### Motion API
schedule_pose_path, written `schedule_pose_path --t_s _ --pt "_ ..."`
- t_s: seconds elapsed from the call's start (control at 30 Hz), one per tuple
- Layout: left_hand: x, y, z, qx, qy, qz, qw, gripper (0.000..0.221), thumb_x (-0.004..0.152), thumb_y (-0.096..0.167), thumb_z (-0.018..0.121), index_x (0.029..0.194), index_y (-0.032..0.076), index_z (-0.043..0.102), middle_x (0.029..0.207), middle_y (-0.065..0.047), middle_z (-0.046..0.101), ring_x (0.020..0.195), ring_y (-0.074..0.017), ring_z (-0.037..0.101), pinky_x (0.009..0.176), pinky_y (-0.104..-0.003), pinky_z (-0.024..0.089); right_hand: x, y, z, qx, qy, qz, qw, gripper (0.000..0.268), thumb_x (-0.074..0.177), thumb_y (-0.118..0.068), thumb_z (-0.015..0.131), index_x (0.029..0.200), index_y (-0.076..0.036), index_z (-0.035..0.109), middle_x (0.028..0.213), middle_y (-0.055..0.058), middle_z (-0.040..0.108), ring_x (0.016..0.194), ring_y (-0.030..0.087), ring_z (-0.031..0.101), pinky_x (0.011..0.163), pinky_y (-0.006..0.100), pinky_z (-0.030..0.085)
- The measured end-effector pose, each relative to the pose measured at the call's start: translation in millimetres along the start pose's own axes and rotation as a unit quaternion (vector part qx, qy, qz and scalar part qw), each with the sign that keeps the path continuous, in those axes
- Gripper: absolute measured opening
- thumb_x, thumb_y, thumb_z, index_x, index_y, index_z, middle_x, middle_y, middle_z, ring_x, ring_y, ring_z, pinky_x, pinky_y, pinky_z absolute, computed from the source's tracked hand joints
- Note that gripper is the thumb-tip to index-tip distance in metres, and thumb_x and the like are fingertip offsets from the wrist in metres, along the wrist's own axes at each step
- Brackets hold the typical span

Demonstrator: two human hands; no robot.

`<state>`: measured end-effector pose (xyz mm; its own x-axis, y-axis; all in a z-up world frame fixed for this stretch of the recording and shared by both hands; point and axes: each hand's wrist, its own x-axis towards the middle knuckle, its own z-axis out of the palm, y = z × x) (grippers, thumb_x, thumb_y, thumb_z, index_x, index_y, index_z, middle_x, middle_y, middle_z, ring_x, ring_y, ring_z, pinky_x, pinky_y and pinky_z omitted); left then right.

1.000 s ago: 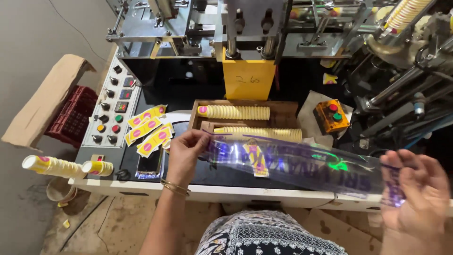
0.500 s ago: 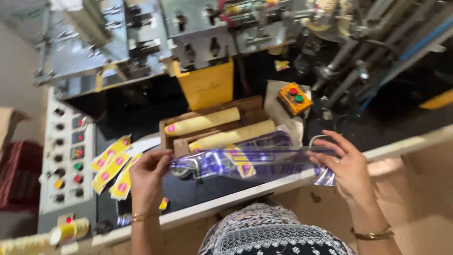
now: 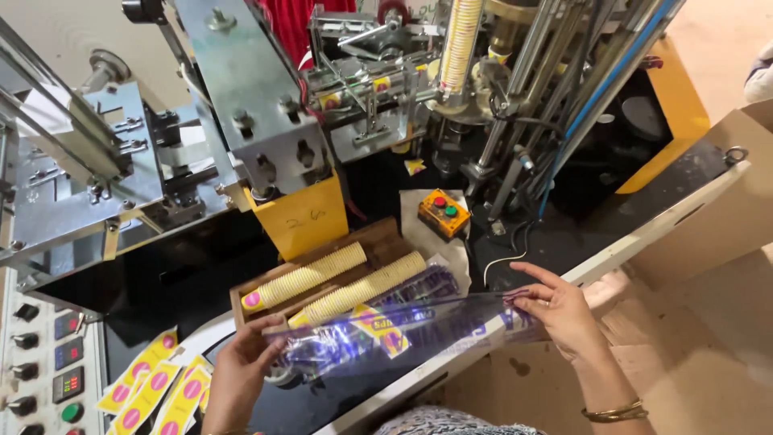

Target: Manually packing stacks of paper cups into plastic sleeves near an industrial machine.

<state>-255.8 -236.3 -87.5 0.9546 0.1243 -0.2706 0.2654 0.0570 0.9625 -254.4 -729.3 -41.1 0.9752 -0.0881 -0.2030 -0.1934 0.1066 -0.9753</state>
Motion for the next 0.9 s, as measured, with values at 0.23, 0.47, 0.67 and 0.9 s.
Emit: schedule_pose_path --t_s 0.23,0.47,0.67,0.9 --pt "1 0 8 0.015 0.053 0.05 0.997 0.029 0.087 0.002 0.071 0.116 0.004 0.07 0.082 -0.005 0.071 0.067 -0.0088 0.061 0.056 -0.024 0.045 3 5 16 -0.027 0.001 -0.07 0.997 0.057 0.085 0.014 0.064 0.139 -0.003 0.056 0.09 0.009 0.07 0.081 0.013 0.066 0.075 0.025 0.054" --pt "24 -39 19 0.102 0.237 0.164 0.952 0.021 0.099 0.02 0.072 0.093 0.0 0.075 0.073 -0.003 0.07 0.062 -0.006 0.057 0.055 -0.023 0.045 36 75 9 0.087 -0.045 -0.11 0.989 0.024 0.102 0.007 0.067 0.125 0.003 0.063 0.096 0.004 0.064 0.085 0.01 0.058 0.078 0.023 0.05" --pt "-5 -6 -4 -0.26 -0.015 0.051 0.964 0.03 0.091 -0.002 0.071 0.121 0.001 0.066 0.097 0.0 0.072 0.086 -0.0075 0.068 0.075 -0.02 0.056 42 56 7 0.14 -0.065 -0.012 0.988 0.023 0.104 0.0 0.064 0.127 0.001 0.062 0.107 0.007 0.067 0.09 0.014 0.064 0.083 0.029 0.057" --pt "3 -30 4 -0.088 0.087 0.071 0.99 0.04 0.091 -0.003 0.073 0.13 0.003 0.065 0.092 -0.003 0.064 0.082 -0.009 0.066 0.068 -0.023 0.055 25 34 31 0.139 -0.114 0.069 0.981 0.047 0.09 0.009 0.061 0.134 -0.004 0.058 0.112 0.009 0.069 0.094 0.014 0.069 0.082 0.027 0.059"
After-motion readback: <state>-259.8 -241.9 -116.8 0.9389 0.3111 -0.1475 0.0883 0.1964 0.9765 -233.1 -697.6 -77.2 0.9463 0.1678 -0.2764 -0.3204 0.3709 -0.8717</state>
